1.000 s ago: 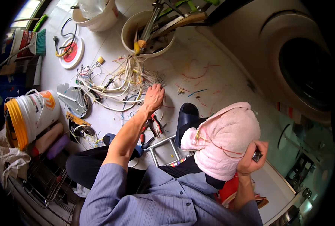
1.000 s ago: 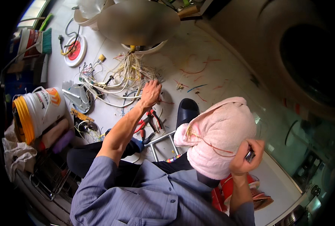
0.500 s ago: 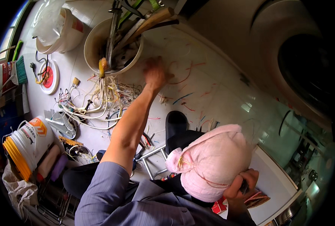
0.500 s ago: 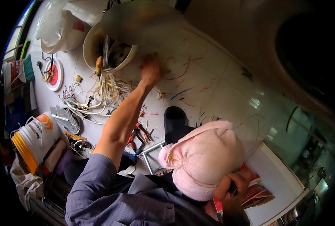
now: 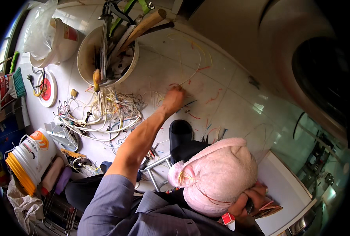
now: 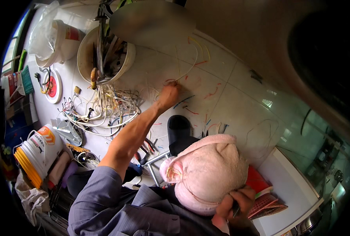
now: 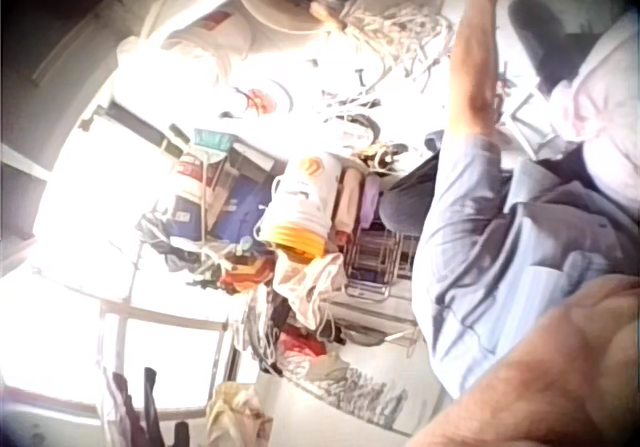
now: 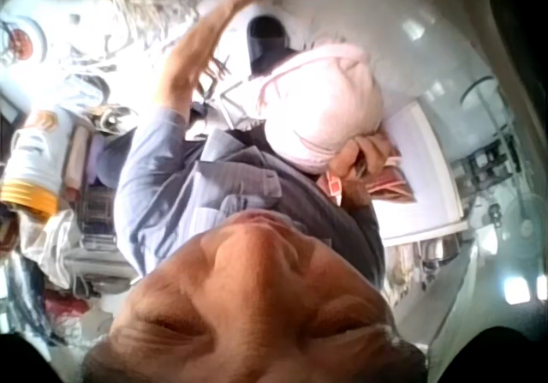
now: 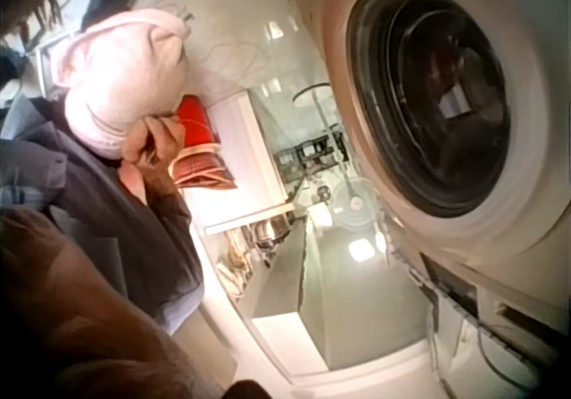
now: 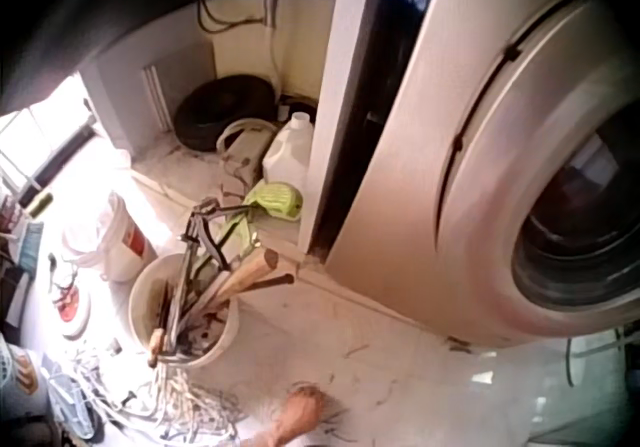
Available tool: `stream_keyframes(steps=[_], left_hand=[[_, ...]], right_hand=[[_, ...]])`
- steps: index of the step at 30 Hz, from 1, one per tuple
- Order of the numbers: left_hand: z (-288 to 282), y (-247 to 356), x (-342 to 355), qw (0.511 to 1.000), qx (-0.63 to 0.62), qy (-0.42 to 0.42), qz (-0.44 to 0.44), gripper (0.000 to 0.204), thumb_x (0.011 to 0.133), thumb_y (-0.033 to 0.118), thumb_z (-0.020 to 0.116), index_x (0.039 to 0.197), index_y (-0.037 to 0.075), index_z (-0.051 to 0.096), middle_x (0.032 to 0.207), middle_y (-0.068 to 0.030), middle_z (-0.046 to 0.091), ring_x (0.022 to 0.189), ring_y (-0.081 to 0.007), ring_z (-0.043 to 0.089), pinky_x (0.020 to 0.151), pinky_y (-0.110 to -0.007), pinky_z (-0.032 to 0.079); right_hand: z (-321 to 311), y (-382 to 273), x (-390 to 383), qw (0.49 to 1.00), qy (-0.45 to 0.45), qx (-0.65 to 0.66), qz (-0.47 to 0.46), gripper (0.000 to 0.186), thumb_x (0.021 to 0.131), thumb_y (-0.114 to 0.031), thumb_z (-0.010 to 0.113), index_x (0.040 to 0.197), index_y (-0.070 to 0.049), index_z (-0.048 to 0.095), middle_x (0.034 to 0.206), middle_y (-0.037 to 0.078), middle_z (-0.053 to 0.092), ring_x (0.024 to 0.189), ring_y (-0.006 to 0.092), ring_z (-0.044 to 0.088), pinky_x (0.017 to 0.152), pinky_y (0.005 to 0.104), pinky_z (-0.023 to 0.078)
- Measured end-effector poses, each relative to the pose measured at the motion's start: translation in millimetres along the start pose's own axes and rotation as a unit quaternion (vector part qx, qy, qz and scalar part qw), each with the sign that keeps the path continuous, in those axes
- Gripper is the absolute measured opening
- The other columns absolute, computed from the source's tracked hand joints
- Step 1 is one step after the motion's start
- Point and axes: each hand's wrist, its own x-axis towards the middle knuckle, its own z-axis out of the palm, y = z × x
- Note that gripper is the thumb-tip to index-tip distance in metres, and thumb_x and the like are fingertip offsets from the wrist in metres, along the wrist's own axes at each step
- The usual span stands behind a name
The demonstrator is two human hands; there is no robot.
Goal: The person strips the insulation from the ends of several wires using pliers and twists the exposed copper ends of two wires together by hand while sitting on the floor.
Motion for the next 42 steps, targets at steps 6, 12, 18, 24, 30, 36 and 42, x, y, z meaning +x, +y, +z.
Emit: stream_keyframes(steps=[6,12,18,24,30,36,42], left_hand=[[-56.9,-12.3,48.6,0.997,-0.070,0.016,0.034,0.028,0.080,0.011,0.067,0.108,0.007,0.068,0.116,-0.0188,0.062,0.106,-0.0395,0.060,0.086,-0.047,0.053],[-89.4,-3.6,135.5,0.988,0.138,-0.046,0.061,0.070,0.076,0.025,0.075,0.141,0.014,0.052,0.150,-0.0116,0.041,0.139,-0.0345,0.039,0.100,-0.050,0.046],[-58.2,11.8,173.1,0.969,0.238,-0.057,0.034,0.090,0.071,0.049,0.078,0.148,0.016,0.045,0.158,-0.0080,0.034,0.146,-0.0359,0.029,0.102,-0.067,0.036],[-44.2,16.7,91.3,0.967,0.218,-0.118,0.054,0.097,0.071,0.055,0.081,0.148,0.012,0.042,0.156,-0.0138,0.034,0.148,-0.0381,0.024,0.108,-0.071,0.026],[-41.4,1.7,-5.8,0.980,0.141,-0.093,0.107,0.082,0.079,0.050,0.076,0.144,0.010,0.046,0.151,-0.0212,0.036,0.144,-0.0399,0.029,0.110,-0.064,0.029],[-85.8,-54.2,34.1,0.982,0.108,0.109,-0.114,0.080,0.080,0.047,0.076,0.143,0.009,0.045,0.151,-0.0239,0.033,0.142,-0.0451,0.029,0.107,-0.066,0.032],[-51.6,9.4,-3.3,0.983,0.169,-0.044,-0.049,0.081,0.078,0.045,0.076,0.145,0.015,0.044,0.152,-0.0242,0.032,0.144,-0.0476,0.023,0.102,-0.072,0.032]], right_hand=[[1.4,5.2,-4.6,1.000,0.010,0.012,-0.006,0.018,0.084,-0.003,0.059,0.101,-0.004,0.052,0.100,0.011,0.049,0.079,0.0245,0.056,0.071,0.0354,0.051],[-0.7,12.2,-15.2,0.999,0.036,0.011,0.009,0.014,0.084,-0.004,0.059,0.097,-0.005,0.054,0.096,0.011,0.051,0.079,0.0251,0.056,0.073,0.0361,0.051],[11.0,5.7,-6.5,0.995,0.097,0.004,0.034,0.009,0.079,-0.006,0.055,0.087,-0.006,0.050,0.092,0.012,0.050,0.069,0.0228,0.053,0.063,0.0344,0.048],[4.2,9.5,-2.4,0.998,0.049,0.018,0.022,0.012,0.080,-0.009,0.056,0.089,-0.005,0.049,0.091,0.012,0.050,0.070,0.0231,0.054,0.064,0.0349,0.048],[-5.0,9.8,-12.0,0.998,0.001,0.054,0.022,0.018,0.085,-0.005,0.061,0.101,-0.005,0.052,0.099,0.011,0.048,0.083,0.0265,0.055,0.075,0.0390,0.051],[-4.2,7.6,-13.0,0.999,0.016,0.029,0.028,0.019,0.085,-0.004,0.061,0.101,-0.005,0.052,0.102,0.012,0.049,0.081,0.0257,0.055,0.076,0.0386,0.050],[-3.3,12.0,-0.5,0.998,-0.003,0.066,-0.019,0.026,0.082,-0.002,0.062,0.107,-0.004,0.054,0.098,0.012,0.050,0.077,0.0243,0.053,0.069,0.0362,0.048]])
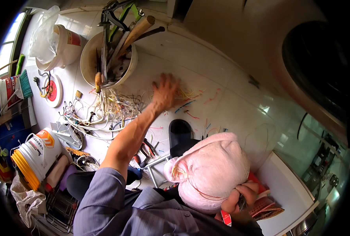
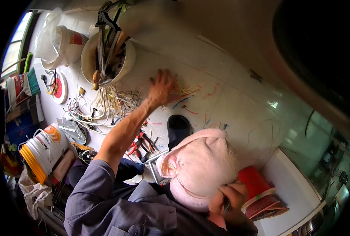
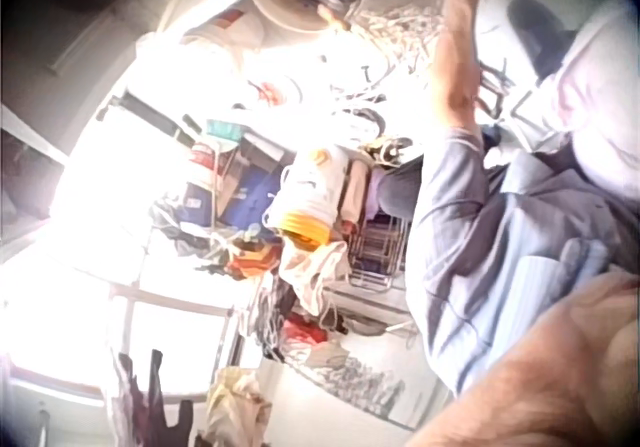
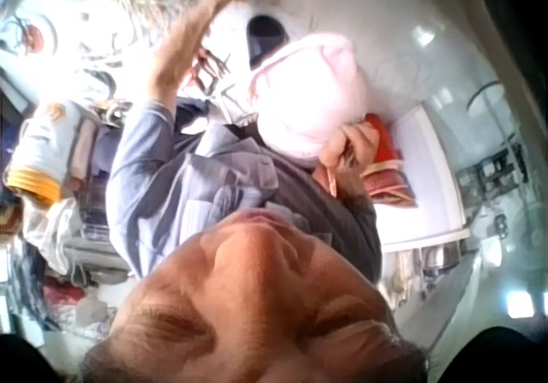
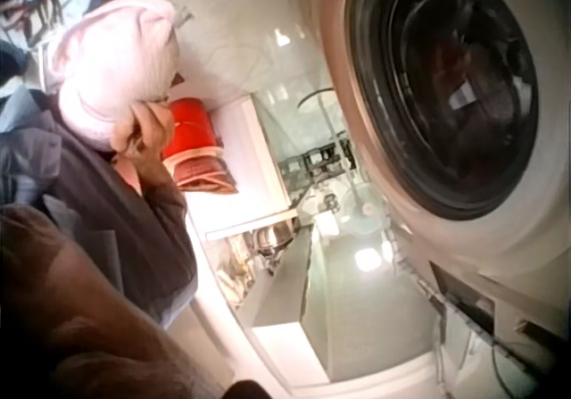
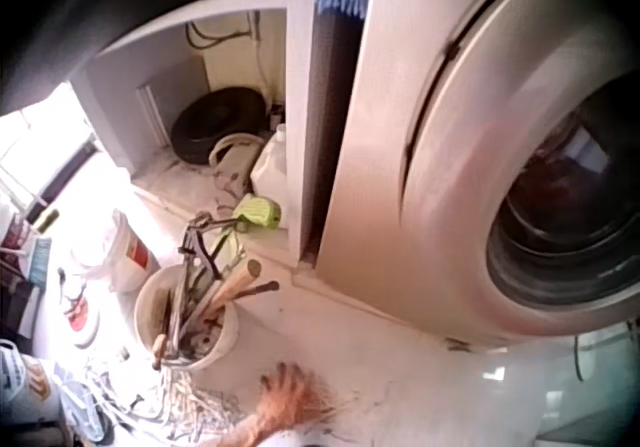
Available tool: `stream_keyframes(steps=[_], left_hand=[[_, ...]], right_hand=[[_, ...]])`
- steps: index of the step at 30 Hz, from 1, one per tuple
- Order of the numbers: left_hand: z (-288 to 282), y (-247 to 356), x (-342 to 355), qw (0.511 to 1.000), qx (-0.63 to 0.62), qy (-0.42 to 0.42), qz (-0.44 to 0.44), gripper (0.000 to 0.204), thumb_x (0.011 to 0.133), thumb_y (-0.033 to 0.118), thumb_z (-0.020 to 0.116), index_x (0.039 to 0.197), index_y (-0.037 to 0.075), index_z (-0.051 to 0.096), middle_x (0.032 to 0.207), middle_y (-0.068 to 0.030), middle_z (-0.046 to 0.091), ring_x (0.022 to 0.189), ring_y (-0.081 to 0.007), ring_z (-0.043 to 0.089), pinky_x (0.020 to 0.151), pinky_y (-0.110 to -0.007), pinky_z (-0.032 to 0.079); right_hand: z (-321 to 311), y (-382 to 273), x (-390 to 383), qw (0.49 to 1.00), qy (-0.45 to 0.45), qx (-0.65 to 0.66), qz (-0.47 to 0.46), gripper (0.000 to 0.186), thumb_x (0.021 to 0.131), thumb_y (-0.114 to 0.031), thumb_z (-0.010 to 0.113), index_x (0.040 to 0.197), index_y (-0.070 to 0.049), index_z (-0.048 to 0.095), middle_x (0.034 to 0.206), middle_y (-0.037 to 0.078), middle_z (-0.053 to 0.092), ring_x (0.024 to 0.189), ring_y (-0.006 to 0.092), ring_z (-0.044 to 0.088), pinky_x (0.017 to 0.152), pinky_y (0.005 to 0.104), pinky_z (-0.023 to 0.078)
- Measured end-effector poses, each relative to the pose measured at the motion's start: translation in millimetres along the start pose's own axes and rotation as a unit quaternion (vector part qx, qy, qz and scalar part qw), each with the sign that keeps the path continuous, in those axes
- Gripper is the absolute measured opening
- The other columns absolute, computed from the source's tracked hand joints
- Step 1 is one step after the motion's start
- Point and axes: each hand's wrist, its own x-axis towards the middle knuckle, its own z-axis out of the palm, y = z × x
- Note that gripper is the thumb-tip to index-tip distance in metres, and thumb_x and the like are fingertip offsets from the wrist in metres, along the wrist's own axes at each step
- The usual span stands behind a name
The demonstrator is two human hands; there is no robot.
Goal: The person strips the insulation from the ends of several wires using pliers and twists the exposed copper ends of two wires together by hand while sitting on the floor.
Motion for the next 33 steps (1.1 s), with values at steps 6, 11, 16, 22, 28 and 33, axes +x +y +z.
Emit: stream_keyframes(steps=[6,11,16,22,28,33], left_hand=[[34.2,11.0,-41.8,0.993,0.010,-0.049,0.107,0.046,0.082,0.025,0.068,0.126,0.012,0.061,0.144,-0.0152,0.043,0.135,-0.0409,0.038,0.096,-0.058,0.045],[45.8,17.6,-38.8,0.993,-0.067,-0.075,0.057,0.022,0.081,0.010,0.059,0.099,0.002,0.070,0.120,-0.0171,0.064,0.111,-0.0349,0.062,0.082,-0.043,0.055],[34.4,15.8,-31.5,0.925,-0.329,-0.046,-0.183,0.013,0.080,0.005,0.064,0.087,0.001,0.073,0.080,-0.0132,0.068,0.070,-0.0266,0.065,0.063,-0.036,0.052],[-68.2,11.0,-65.9,0.633,-0.729,-0.015,-0.258,0.013,0.079,-0.003,0.068,0.091,-0.004,0.070,0.077,-0.0063,0.066,0.062,-0.0145,0.058,0.057,-0.026,0.045],[-156.3,22.9,-133.8,0.468,-0.862,0.054,-0.187,0.013,0.087,-0.007,0.061,0.099,-0.002,0.061,0.087,-0.0073,0.064,0.074,-0.0147,0.062,0.070,-0.027,0.053],[-227.1,38.1,-190.8,0.416,-0.890,0.094,-0.159,0.015,0.087,-0.006,0.062,0.101,0.000,0.059,0.084,-0.0061,0.061,0.068,-0.0132,0.061,0.063,-0.023,0.054]], right_hand=[[6.2,5.5,9.5,0.999,0.012,0.004,-0.045,0.029,0.078,0.005,0.060,0.106,-0.003,0.056,0.092,0.011,0.053,0.067,0.0219,0.051,0.059,0.0326,0.044],[23.4,-5.8,18.5,0.996,0.083,0.013,-0.035,0.013,0.078,0.003,0.057,0.090,-0.001,0.061,0.078,0.011,0.055,0.062,0.0227,0.051,0.056,0.0330,0.041],[31.5,-7.8,25.1,0.994,0.093,0.019,-0.054,0.010,0.081,0.004,0.059,0.090,0.001,0.061,0.076,0.009,0.054,0.061,0.0199,0.049,0.054,0.0312,0.038],[36.8,-16.2,35.5,0.988,0.120,0.031,-0.096,0.011,0.081,0.004,0.065,0.090,-0.001,0.062,0.073,0.008,0.053,0.052,0.0186,0.049,0.047,0.0301,0.038],[43.9,-29.3,48.6,0.977,0.118,-0.039,-0.173,0.013,0.080,-0.005,0.070,0.091,-0.006,0.062,0.079,0.011,0.057,0.062,0.0319,0.059,0.055,0.0400,0.047],[60.0,-47.3,51.2,0.961,0.123,-0.093,-0.229,0.014,0.082,-0.009,0.070,0.093,-0.006,0.061,0.084,0.012,0.059,0.071,0.0330,0.063,0.062,0.0414,0.051]])
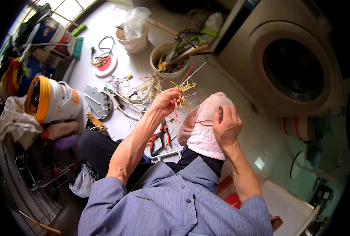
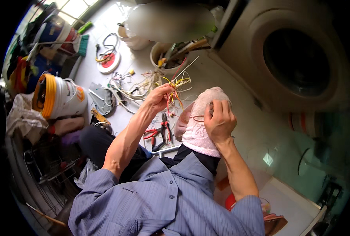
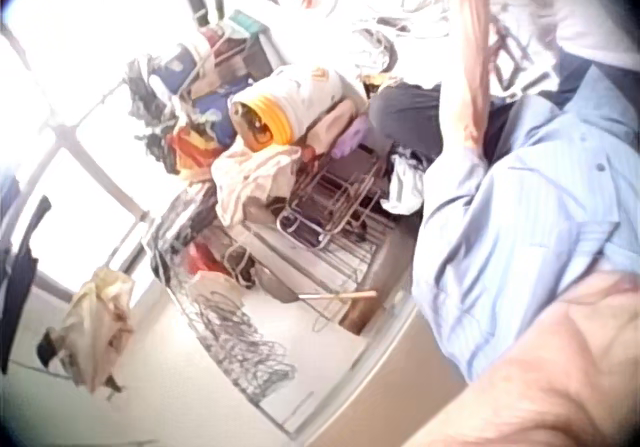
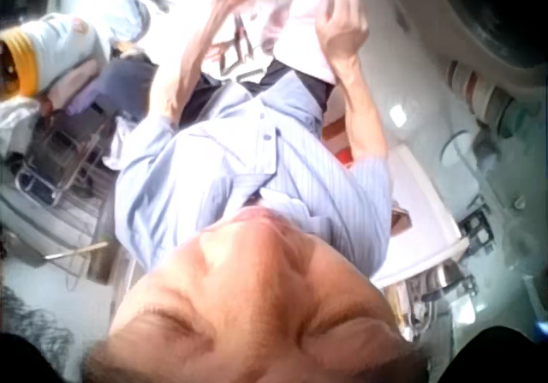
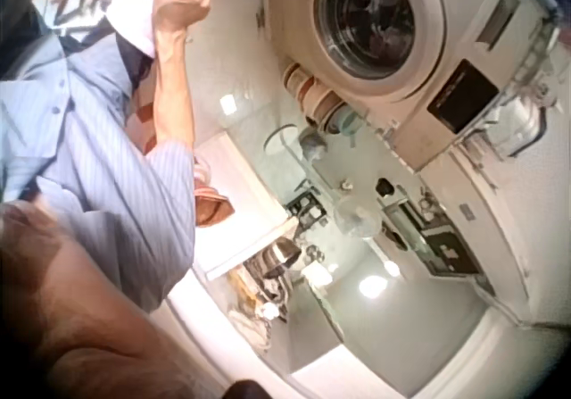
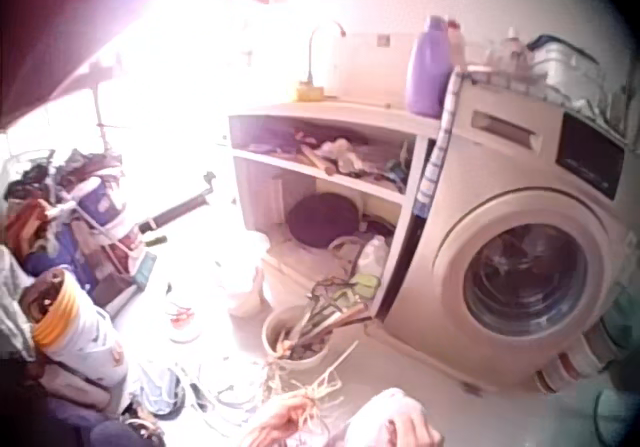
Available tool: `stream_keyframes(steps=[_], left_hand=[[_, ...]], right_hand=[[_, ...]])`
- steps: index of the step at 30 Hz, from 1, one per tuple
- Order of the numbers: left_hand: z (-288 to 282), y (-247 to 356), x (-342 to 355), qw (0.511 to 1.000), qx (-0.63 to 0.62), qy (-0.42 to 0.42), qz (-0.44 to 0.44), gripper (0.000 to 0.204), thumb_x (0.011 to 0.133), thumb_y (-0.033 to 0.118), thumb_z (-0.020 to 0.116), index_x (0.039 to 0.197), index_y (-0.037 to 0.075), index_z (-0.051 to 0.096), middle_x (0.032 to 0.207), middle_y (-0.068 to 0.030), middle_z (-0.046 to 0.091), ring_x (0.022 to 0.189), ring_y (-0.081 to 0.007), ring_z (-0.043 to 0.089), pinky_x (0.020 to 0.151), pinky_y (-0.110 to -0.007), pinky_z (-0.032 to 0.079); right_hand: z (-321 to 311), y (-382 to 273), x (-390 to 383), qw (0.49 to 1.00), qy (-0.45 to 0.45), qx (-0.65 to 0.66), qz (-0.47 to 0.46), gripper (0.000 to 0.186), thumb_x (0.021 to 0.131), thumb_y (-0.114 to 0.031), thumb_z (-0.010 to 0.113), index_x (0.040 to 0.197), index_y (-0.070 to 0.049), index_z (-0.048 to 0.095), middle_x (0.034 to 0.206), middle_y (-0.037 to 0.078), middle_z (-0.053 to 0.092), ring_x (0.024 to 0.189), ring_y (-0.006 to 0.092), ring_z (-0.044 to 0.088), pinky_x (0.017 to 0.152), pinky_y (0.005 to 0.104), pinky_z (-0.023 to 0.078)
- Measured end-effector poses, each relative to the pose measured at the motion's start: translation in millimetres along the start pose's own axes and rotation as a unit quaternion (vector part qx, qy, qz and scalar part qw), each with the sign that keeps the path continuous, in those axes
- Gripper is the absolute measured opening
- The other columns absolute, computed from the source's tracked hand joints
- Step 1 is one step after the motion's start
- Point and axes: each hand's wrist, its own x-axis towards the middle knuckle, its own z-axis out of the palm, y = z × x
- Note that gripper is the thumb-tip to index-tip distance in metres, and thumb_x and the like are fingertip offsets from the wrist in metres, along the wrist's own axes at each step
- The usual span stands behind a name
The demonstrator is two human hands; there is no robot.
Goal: The person strips the insulation from the ends of several wires using pliers and twists the exposed copper ends of two wires together by hand while sitting on the floor.
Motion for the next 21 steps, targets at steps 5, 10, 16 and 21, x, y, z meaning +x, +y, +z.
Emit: stream_keyframes(steps=[5,10,16,21], left_hand=[[3.9,48.2,-70.8,0.998,-0.007,-0.008,0.068,0.016,0.083,-0.009,0.065,0.098,-0.002,0.063,0.090,-0.0082,0.065,0.078,-0.0151,0.062,0.074,-0.026,0.053],[-22.5,103.4,-139.7,0.986,0.048,-0.030,0.157,0.015,0.088,0.000,0.066,0.102,0.000,0.061,0.089,-0.0069,0.066,0.074,-0.0132,0.064,0.069,-0.023,0.053],[-53.3,160.0,-269.7,0.950,0.025,0.055,0.306,0.022,0.090,-0.001,0.065,0.111,-0.001,0.059,0.095,-0.0081,0.067,0.077,-0.0141,0.068,0.069,-0.023,0.060],[-117.9,175.4,-360.0,0.926,0.100,0.097,0.351,0.023,0.088,-0.001,0.067,0.111,-0.003,0.061,0.095,-0.0084,0.068,0.078,-0.0144,0.068,0.075,-0.026,0.059]], right_hand=[[8.9,-26.4,7.6,0.999,-0.009,0.005,-0.047,0.016,0.082,-0.013,0.070,0.093,-0.008,0.061,0.086,0.011,0.059,0.075,0.0328,0.064,0.064,0.0424,0.052],[14.1,-37.7,16.1,0.996,-0.006,0.022,-0.089,0.016,0.082,-0.016,0.069,0.091,-0.008,0.059,0.088,0.012,0.058,0.076,0.0346,0.064,0.065,0.0448,0.053],[22.3,-25.4,8.4,0.997,-0.008,0.045,-0.070,0.010,0.087,-0.014,0.066,0.092,-0.007,0.061,0.088,0.012,0.062,0.077,0.0360,0.064,0.066,0.0454,0.052],[17.9,-20.1,6.5,0.997,-0.022,0.051,-0.059,0.009,0.089,-0.012,0.066,0.095,-0.006,0.064,0.091,0.012,0.065,0.077,0.0337,0.066,0.066,0.0429,0.053]])
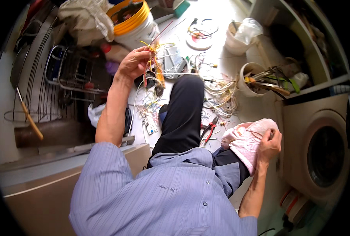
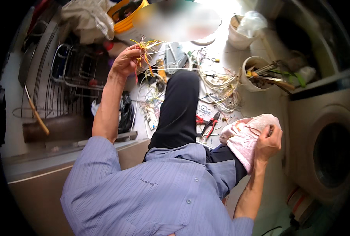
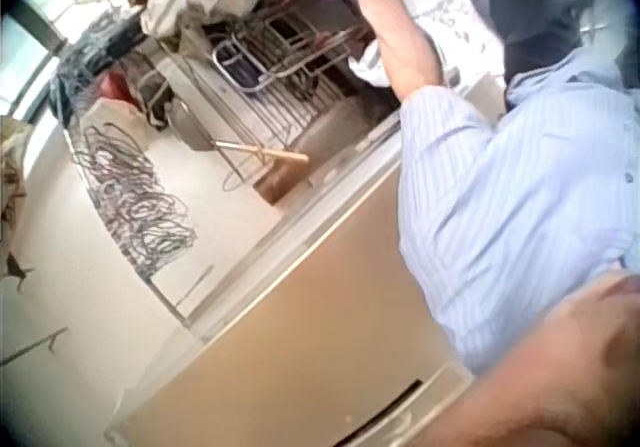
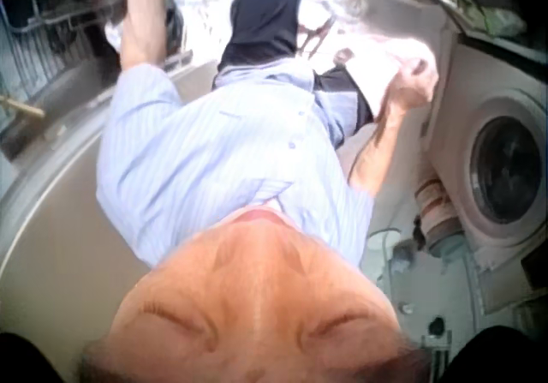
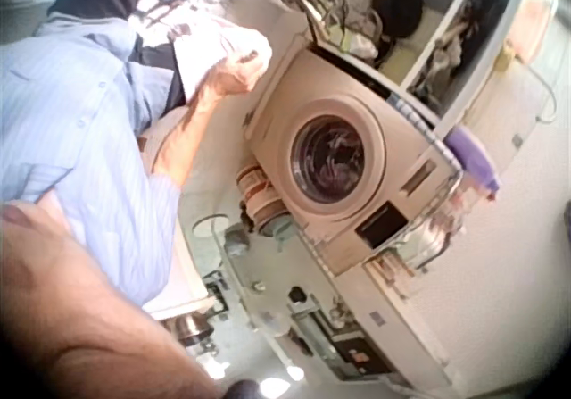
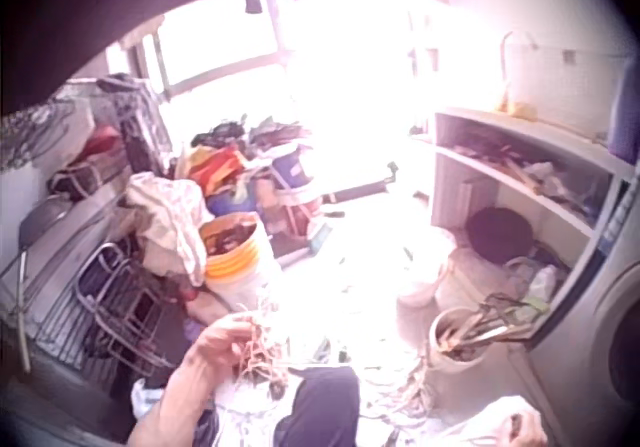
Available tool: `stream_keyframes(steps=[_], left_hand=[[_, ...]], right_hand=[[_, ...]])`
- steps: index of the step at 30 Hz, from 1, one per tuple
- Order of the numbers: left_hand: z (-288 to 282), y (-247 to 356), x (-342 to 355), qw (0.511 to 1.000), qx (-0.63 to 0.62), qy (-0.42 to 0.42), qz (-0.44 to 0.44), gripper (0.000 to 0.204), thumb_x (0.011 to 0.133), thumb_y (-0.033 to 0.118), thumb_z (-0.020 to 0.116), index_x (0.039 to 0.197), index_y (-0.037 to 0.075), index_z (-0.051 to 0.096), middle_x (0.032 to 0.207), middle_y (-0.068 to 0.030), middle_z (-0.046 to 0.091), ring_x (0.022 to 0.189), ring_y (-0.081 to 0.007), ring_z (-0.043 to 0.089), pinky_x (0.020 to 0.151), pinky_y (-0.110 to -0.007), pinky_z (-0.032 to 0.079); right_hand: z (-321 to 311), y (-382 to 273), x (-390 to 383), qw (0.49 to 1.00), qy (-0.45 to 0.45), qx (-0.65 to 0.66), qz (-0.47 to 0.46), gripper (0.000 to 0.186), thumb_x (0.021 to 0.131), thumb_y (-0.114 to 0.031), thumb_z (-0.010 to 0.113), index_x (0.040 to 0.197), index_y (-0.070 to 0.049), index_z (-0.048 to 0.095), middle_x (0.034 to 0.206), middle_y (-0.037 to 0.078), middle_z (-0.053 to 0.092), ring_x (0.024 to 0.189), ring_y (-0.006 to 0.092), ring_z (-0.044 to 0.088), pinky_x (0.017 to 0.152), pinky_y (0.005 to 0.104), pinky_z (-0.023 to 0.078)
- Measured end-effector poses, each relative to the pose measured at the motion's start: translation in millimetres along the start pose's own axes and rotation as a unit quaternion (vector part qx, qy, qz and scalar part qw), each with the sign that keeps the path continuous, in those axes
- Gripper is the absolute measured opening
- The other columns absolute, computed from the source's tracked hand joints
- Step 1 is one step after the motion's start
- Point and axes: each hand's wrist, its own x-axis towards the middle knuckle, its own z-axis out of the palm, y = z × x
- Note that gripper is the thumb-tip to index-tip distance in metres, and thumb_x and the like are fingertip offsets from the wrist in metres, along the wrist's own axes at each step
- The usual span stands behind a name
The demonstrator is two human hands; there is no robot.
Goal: The person strips the insulation from the ends of several wires using pliers and twists the exposed copper ends of two wires together by hand while sitting on the floor.
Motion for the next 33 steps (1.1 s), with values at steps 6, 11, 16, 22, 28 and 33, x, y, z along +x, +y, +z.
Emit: stream_keyframes(steps=[6,11,16,22,28,33], left_hand=[[-104.4,-58.6,-68.0,0.976,0.108,0.165,-0.090,0.015,0.081,-0.004,0.067,0.096,0.000,0.065,0.085,-0.0070,0.067,0.072,-0.0155,0.064,0.070,-0.029,0.056],[-191.8,-140.6,-99.2,0.709,0.616,0.200,-0.277,0.030,0.071,0.011,0.079,0.098,0.000,0.072,0.095,-0.0157,0.072,0.084,-0.0253,0.069,0.078,-0.036,0.055],[-197.9,-127.1,-64.6,0.621,0.750,0.172,-0.146,0.050,0.062,0.026,0.082,0.105,0.003,0.071,0.105,-0.0202,0.071,0.099,-0.0345,0.068,0.087,-0.043,0.053],[-72.6,-34.2,109.4,0.666,0.737,0.110,-0.040,0.043,0.077,0.022,0.067,0.114,0.002,0.069,0.106,-0.0224,0.070,0.098,-0.0311,0.070,0.086,-0.041,0.054],[9.8,-133.1,220.4,0.694,0.719,-0.030,-0.022,0.041,0.087,0.022,0.065,0.123,0.002,0.067,0.111,-0.0173,0.073,0.099,-0.0265,0.071,0.087,-0.034,0.054],[13.4,-350.1,190.1,0.674,0.705,-0.188,-0.113,0.037,0.082,0.018,0.066,0.116,0.008,0.071,0.106,-0.0206,0.072,0.099,-0.0343,0.070,0.089,-0.042,0.055]], right_hand=[[-1.6,-2.4,-2.3,1.000,-0.001,0.013,-0.001,0.010,0.091,-0.013,0.065,0.096,-0.004,0.064,0.090,0.012,0.065,0.074,0.0334,0.068,0.065,0.0418,0.054],[-8.4,-1.5,-3.7,1.000,-0.003,0.012,0.021,0.010,0.091,-0.013,0.065,0.096,-0.005,0.065,0.090,0.013,0.066,0.076,0.0337,0.068,0.067,0.0416,0.054],[-14.3,-9.3,5.8,0.999,-0.031,-0.026,-0.006,0.007,0.089,-0.013,0.065,0.092,-0.006,0.063,0.091,0.014,0.064,0.079,0.0359,0.065,0.067,0.0451,0.051],[-37.7,-32.6,58.8,0.994,-0.107,-0.017,-0.016,0.012,0.090,-0.014,0.066,0.088,-0.002,0.062,0.081,0.017,0.062,0.071,0.0396,0.061,0.065,0.0446,0.049],[-10.0,-82.5,160.6,0.992,-0.055,0.113,0.030,0.019,0.090,-0.019,0.066,0.090,-0.001,0.069,0.077,0.017,0.067,0.067,0.0299,0.065,0.066,0.0371,0.050],[70.3,-67.7,191.1,0.986,-0.128,0.104,0.031,0.026,0.090,-0.027,0.066,0.092,-0.002,0.070,0.082,0.020,0.069,0.076,0.0380,0.068,0.071,0.0438,0.052]])
